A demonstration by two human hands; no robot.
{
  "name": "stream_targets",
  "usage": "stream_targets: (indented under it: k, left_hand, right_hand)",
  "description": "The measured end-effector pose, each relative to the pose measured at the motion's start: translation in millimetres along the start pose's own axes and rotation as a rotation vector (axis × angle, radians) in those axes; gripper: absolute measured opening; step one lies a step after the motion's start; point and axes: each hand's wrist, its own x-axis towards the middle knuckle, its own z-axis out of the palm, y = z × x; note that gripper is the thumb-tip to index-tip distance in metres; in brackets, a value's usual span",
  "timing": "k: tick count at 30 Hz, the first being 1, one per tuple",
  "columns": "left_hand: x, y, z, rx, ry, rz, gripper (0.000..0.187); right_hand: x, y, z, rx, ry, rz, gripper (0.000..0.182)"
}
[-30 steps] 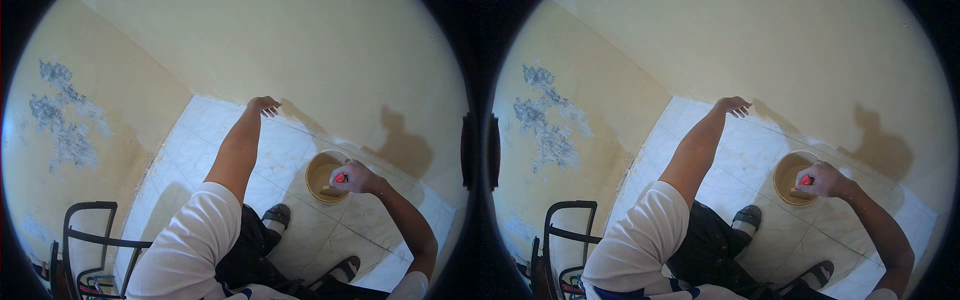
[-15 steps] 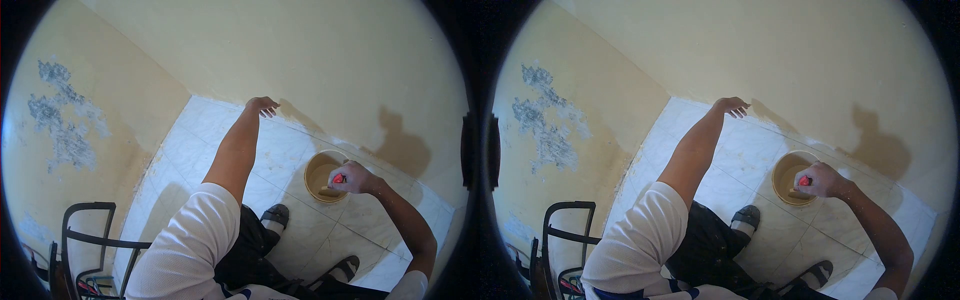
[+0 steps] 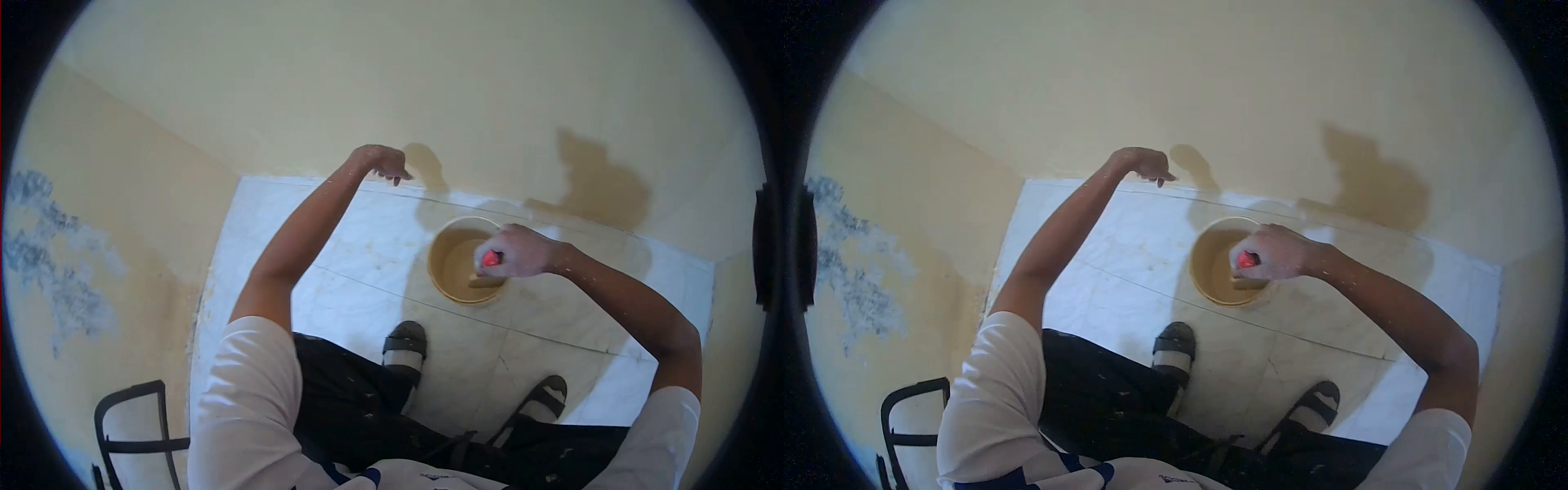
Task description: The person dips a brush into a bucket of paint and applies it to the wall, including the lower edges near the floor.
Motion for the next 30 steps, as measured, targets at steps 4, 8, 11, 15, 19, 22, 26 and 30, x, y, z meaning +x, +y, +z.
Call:
stream_targets:
  k: [4,8,11,15,19,22,26,30]
  left_hand:
    - [-65,121,-37,-0.02,0.282,0.528,0.048]
    - [-187,244,-56,-0.215,-0.05,1.009,0.035]
    - [-213,315,-38,-0.615,-0.047,1.831,0.034]
    - [-240,378,0,-1.241,-0.421,2.163,0.039]
    - [-260,421,20,-1.76,-1.052,2.623,0.069]
    - [-293,410,50,-2.403,-1.206,1.969,0.074]
    - [-266,437,62,-2.436,-1.48,2.253,0.072]
    - [-270,441,58,-2.398,-1.423,2.553,0.073]
  right_hand:
    - [-1,3,-3,-0.027,-0.036,0.024,0.026]
    - [0,6,-4,0.015,-0.107,0.092,0.028]
    - [5,9,0,0.093,-0.13,0.091,0.03]
    - [7,20,4,0.084,-0.05,0.022,0.03]
    - [2,28,12,0.04,0.099,-0.05,0.026]
    - [-3,29,9,0.014,0.13,-0.015,0.022]
    - [-3,27,7,0.051,0.048,0.043,0.022]
    - [6,24,6,0.093,0.056,0.097,0.025]
